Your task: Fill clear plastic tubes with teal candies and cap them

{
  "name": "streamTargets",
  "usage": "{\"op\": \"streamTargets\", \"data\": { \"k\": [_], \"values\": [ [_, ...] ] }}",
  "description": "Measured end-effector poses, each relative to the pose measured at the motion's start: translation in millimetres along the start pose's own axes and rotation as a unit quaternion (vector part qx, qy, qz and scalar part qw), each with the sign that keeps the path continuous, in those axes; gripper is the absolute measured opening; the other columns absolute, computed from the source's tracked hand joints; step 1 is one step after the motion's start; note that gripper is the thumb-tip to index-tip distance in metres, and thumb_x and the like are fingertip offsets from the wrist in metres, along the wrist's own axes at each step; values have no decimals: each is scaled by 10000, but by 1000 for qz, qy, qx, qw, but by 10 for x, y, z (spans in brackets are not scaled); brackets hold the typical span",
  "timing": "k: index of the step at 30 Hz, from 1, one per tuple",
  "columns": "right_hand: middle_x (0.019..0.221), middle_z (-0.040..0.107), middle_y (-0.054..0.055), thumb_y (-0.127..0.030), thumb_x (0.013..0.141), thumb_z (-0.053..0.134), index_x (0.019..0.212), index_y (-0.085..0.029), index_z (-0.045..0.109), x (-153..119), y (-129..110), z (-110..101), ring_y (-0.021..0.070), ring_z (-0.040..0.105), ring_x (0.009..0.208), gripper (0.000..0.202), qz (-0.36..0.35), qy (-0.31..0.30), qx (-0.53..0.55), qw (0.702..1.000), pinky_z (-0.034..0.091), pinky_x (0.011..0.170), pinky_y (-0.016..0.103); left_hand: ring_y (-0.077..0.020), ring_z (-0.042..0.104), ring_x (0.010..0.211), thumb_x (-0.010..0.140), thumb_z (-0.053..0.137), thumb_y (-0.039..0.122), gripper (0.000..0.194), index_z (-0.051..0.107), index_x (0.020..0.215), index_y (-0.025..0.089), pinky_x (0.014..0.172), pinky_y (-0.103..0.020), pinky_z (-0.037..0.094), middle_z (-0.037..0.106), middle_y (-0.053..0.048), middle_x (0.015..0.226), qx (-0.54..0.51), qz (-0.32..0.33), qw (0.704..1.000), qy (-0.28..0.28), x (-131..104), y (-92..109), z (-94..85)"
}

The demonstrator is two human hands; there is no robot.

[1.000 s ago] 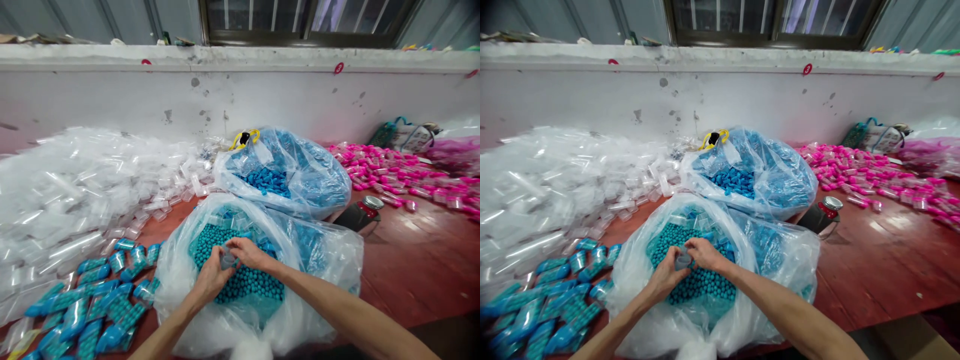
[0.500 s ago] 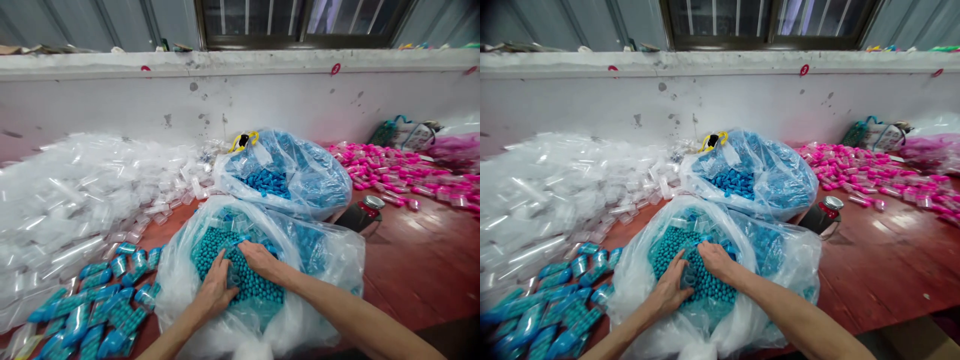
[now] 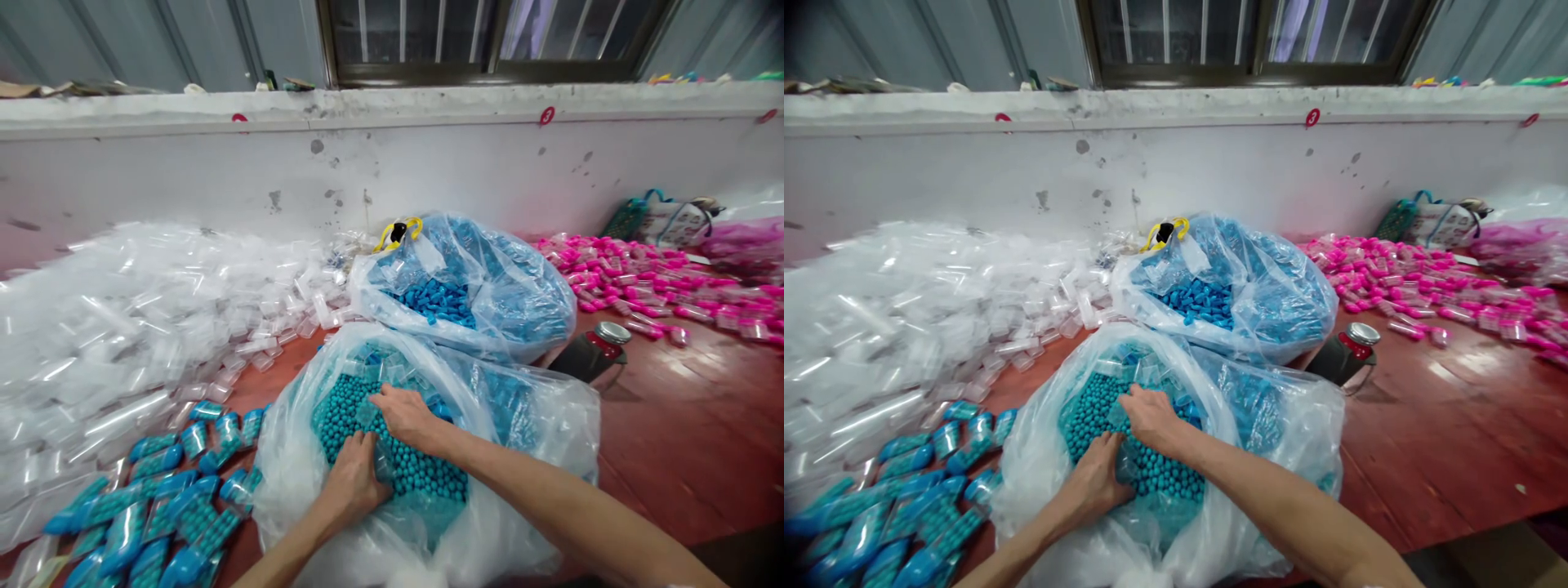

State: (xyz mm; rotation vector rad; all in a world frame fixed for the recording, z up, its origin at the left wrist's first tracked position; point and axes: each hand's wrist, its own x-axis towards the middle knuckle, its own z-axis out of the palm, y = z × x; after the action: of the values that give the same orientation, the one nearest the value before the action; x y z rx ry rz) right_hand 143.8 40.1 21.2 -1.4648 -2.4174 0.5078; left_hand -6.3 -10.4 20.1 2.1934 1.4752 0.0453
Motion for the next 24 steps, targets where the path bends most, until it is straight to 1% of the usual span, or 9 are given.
{"op": "streamTargets", "data": {
  "k": [2, 5, 7, 10, 13, 16, 18, 21, 24],
  "values": [
    [1034, 563, 100, -104, 784, 414, 1054, -185, 557, 151, 6, 21, 205, 553, 841, 317, -27, 18, -15, 999, 425, 656, 298, -314, 450, 1085, 568, 562, 229, 468, 519, 1019, 113, 913, -422, 358, 513, -149, 1107, 39, -23, 998, 35, 5, 20, 4],
    [983, 578, 85, -117, 764, 474, 994, -172, 574, 274, 44, 107, 191, 560, 827, 257, -56, -8, 5, 998, 435, 673, 289, -354, 230, 1278, 559, 562, 231, 518, 491, 1053, 90, 1018, -456, 251, 336, -192, 1331, 50, -25, 995, 85, 43, -16, 30],
    [951, 598, 66, -110, 754, 493, 966, -168, 588, 254, 70, 152, 175, 565, 842, 239, -58, -11, 23, 998, 435, 709, 270, -340, 139, 1319, 569, 551, 237, 524, 473, 1065, 85, 1050, -438, 219, 244, -189, 1392, 24, -10, 994, 104, 77, -71, 63],
    [958, 624, 63, -71, 753, 472, 983, -141, 592, 105, 79, 157, 157, 561, 903, 269, -51, 2, 54, 997, 420, 784, 246, -303, 274, 1278, 572, 540, 223, 584, 423, 1133, 111, 1030, -412, 277, 360, -169, 1325, -33, 33, 994, 95, 118, -131, 109],
    [854, 655, 44, -38, 752, 426, 909, -129, 625, -72, 47, 126, 140, 585, 818, 269, -11, 29, 141, 990, 430, 749, 230, -283, 412, 1171, 540, 556, 208, 758, 319, 1254, 116, 992, -403, 318, 464, -149, 1229, -70, 54, 993, 73, 123, -118, 93],
    [701, 645, 3, -38, 759, 385, 839, -154, 652, -161, -4, 122, 119, 583, 662, 302, 21, 34, 223, 974, 439, 638, 212, -307, 403, 1166, 503, 592, 231, 921, 214, 1330, 78, 970, -415, 325, 437, -177, 1260, -63, 26, 997, 29, 90, -58, 34],
    [644, 631, -8, -32, 748, 380, 832, -157, 657, -151, -26, 131, 106, 570, 593, 315, 39, 17, 252, 967, 436, 585, 199, -320, 398, 1165, 497, 596, 230, 930, 221, 1335, 75, 947, -421, 338, 435, -183, 1266, -38, 6, 999, 7, 58, -23, 22],
    [704, 647, 0, -50, 751, 385, 945, -154, 626, -63, -12, 134, 96, 579, 575, 327, 51, -11, 296, 954, 440, 543, 188, -299, 458, 1095, 530, 545, 173, 752, 366, 1257, 105, 919, -405, 359, 524, -148, 1153, 8, -19, 999, 46, 29, -11, 60],
    [813, 658, 39, -61, 779, 342, 1003, -132, 589, 32, 33, 162, 115, 598, 649, 341, 51, 0, 290, 956, 464, 577, 217, -284, 497, 1035, 575, 535, 180, 586, 440, 1151, 132, 911, -412, 380, 554, -119, 1059, -7, -29, 985, 171, 42, -36, 42]
  ]
}}
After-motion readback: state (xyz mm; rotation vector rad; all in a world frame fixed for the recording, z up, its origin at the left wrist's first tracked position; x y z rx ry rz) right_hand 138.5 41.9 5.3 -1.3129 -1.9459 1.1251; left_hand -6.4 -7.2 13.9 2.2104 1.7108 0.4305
